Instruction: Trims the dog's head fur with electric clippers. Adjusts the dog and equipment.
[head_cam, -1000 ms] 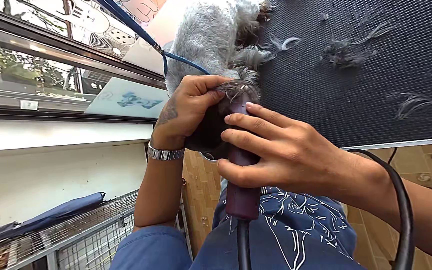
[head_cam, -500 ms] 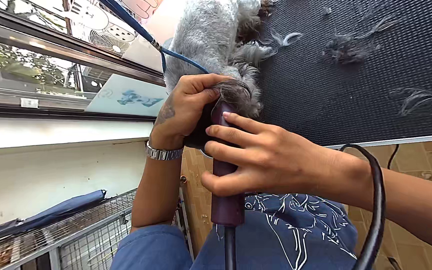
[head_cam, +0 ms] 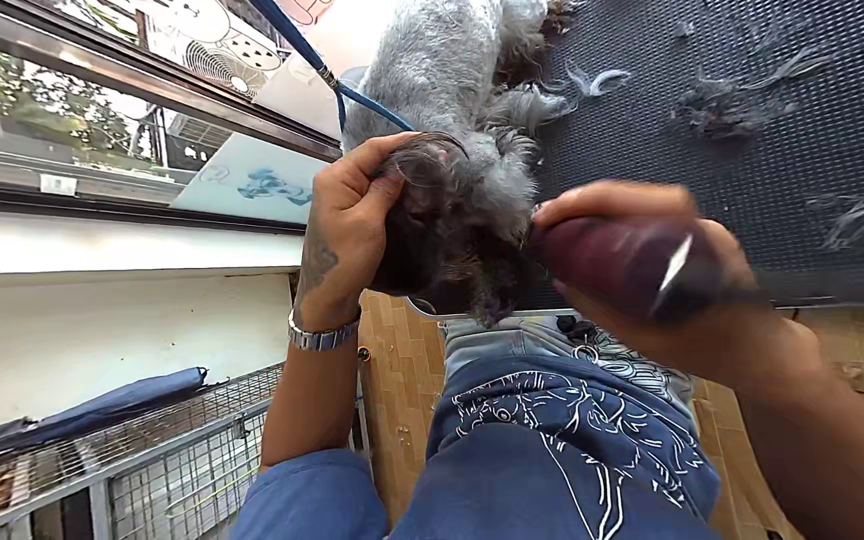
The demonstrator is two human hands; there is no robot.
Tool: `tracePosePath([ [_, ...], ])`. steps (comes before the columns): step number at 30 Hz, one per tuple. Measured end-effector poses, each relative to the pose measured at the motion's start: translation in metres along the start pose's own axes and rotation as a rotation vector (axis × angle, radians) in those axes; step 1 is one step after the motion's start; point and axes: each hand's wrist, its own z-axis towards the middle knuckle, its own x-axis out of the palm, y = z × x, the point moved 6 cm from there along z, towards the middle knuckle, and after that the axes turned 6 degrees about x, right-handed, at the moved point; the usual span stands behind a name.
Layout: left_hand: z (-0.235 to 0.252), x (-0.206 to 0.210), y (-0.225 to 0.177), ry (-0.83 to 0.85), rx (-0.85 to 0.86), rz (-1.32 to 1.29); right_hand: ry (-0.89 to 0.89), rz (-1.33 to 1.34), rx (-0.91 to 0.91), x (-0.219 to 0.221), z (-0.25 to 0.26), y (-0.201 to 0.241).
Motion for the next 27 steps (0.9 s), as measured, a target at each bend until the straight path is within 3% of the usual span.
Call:
tracePosePath([
  [2,-0.005,-0.009,-0.002,-0.068,0.043,0.001,0.021,0.400,0.234,0.002,-0.005,-0.024],
  [5,-0.018,-0.019,-0.008,-0.128,0.065,0.076,0.138,1.002,0.372,0.028,-0.006,-0.035],
  [8,-0.043,-0.026,-0.018,-0.139,0.065,0.214,0.301,1.198,0.374,0.063,0.007,-0.020],
  [13,-0.055,-0.036,-0.028,-0.120,0.075,0.298,0.431,1.231,0.300,0.110,0.045,-0.004],
  [21,-0.027,-0.064,-0.038,0.212,-0.130,0.590,0.573,1.146,0.315,0.129,0.052,0.007],
  [27,-0.009,-0.071,-0.054,0.468,-0.092,0.842,0.580,0.988,0.232,0.139,0.062,0.016],
])
